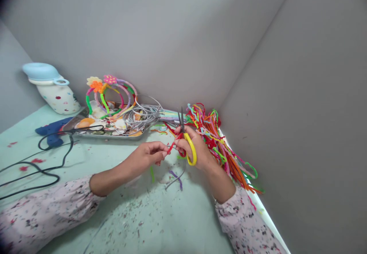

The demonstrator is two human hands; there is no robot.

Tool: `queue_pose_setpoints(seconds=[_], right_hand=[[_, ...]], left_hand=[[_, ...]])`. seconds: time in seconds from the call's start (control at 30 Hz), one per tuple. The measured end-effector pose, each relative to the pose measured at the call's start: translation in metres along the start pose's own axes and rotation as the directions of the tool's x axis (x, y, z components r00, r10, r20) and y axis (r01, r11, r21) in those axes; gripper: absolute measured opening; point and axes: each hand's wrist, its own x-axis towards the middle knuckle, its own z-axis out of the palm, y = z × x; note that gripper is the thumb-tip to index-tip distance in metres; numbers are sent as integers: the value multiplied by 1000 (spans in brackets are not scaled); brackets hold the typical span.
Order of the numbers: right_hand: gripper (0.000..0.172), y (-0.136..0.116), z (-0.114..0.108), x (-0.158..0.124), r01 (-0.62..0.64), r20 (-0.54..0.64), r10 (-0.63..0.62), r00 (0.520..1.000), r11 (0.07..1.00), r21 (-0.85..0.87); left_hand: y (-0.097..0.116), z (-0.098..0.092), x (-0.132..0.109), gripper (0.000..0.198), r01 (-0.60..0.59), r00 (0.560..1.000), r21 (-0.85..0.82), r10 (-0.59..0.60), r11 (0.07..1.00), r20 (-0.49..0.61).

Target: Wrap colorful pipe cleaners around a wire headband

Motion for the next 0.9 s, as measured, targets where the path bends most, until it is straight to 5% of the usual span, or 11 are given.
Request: queue_pose_setpoints(seconds=[0.23, 0.4, 0.6, 0.73, 0.9], right_hand=[[25, 7, 6, 2, -8, -62, 7, 998, 1000, -22], [31, 7, 10, 0, 92, -174, -136, 975, 967, -238], [38, 1, 20, -13, 251, -92, -411, 907, 704, -664], [44, 7, 24, -15, 287, 61, -372, 926, 592, -753], [44, 11, 27, -14, 247, 75, -347, 935, 484, -839]], left_hand=[[-2, 1, 1, 10, 110, 992, -212, -122, 971, -45], [0, -2, 3, 8, 62, 961, -223, -119, 973, -250], [3, -6, 4, 9, 33, 901, -213, -121, 976, -416], [5, -5, 3, 13, -6, 895, -228, -96, 974, -435], [0, -4, 3, 19, -67, 906, -240, -41, 968, -421]])
